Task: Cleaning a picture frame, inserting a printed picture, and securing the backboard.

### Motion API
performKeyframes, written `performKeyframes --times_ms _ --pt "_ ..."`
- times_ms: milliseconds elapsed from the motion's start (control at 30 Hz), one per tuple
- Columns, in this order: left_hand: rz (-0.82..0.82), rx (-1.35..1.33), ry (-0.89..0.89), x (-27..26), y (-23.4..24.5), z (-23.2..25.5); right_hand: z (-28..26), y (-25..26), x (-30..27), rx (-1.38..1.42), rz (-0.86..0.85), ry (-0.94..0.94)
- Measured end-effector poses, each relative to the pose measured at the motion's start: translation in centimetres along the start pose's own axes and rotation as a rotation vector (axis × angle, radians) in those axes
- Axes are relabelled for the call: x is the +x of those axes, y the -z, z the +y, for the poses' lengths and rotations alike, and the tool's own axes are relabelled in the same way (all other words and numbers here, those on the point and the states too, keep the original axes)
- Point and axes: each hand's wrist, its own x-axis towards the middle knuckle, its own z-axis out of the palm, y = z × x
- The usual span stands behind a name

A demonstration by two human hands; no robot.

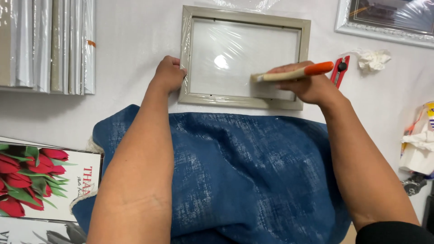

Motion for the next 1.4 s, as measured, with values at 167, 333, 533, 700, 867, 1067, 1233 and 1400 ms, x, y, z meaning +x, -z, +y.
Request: performKeyframes --times_ms 167,333,533,700,867,1067,1233,1400 --pt "0.019 0.026 -0.053 0.9 -0.5 -1.1 0.5 0.2 -3.0 0.010 -0.133 -0.098" --pt "0.018 0.020 -0.031 0.9 -0.2 -0.9 -0.3 1.5 -1.1 0.128 0.004 -0.100" --pt "0.016 -0.002 -0.029 0.9 -0.2 -0.8 0.3 -1.8 6.8 -0.038 0.370 0.576" --pt "0.008 -0.012 -0.017 1.1 -0.2 -0.9 1.1 -4.0 10.4 -0.204 0.481 0.746" --pt "-0.019 -0.004 0.019 0.0 0.4 0.3 -0.7 -3.6 7.6 -0.124 0.262 0.428" --pt "0.063 0.030 -0.127 4.9 -1.7 -4.4 -3.9 -3.7 0.6 0.097 -0.078 0.183" --pt "0.066 0.029 -0.127 4.8 -1.7 -4.2 -4.3 -2.7 -0.7 0.056 -0.259 0.117" --pt "0.051 0.041 -0.111 4.8 -1.6 -4.2 -4.9 -3.3 4.3 0.212 0.074 0.475"
